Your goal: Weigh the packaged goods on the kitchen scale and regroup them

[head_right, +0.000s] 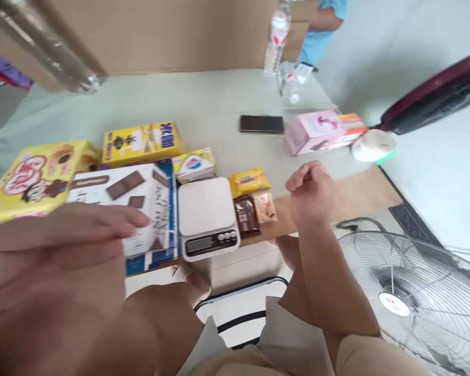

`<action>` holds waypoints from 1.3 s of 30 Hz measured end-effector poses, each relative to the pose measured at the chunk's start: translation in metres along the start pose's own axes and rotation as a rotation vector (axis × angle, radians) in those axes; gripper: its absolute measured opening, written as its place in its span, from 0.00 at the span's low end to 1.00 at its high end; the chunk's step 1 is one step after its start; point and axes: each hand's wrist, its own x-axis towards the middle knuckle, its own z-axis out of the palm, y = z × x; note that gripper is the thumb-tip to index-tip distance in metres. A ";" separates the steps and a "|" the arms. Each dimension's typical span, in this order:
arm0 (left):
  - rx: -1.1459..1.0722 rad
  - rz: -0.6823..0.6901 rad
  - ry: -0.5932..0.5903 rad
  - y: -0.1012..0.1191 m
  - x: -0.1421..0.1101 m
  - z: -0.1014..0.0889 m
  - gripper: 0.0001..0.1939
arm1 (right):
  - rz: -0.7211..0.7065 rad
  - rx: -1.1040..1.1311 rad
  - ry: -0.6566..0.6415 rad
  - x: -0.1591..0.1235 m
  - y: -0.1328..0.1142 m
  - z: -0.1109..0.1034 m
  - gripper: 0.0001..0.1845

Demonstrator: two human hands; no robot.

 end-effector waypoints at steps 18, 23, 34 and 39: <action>-0.017 -0.690 -0.333 -0.071 0.118 0.339 0.25 | 0.485 0.353 0.331 0.077 0.014 -0.101 0.12; -0.136 -0.926 -0.220 -0.099 0.159 0.378 0.30 | 0.483 0.390 0.377 0.078 0.007 -0.107 0.11; -0.123 -0.864 -0.393 -0.099 0.168 0.383 0.15 | 0.437 0.210 0.279 0.080 0.007 -0.111 0.12; -0.096 -0.906 -0.480 -0.091 0.163 0.364 0.12 | 0.372 0.076 0.328 0.083 0.018 -0.117 0.14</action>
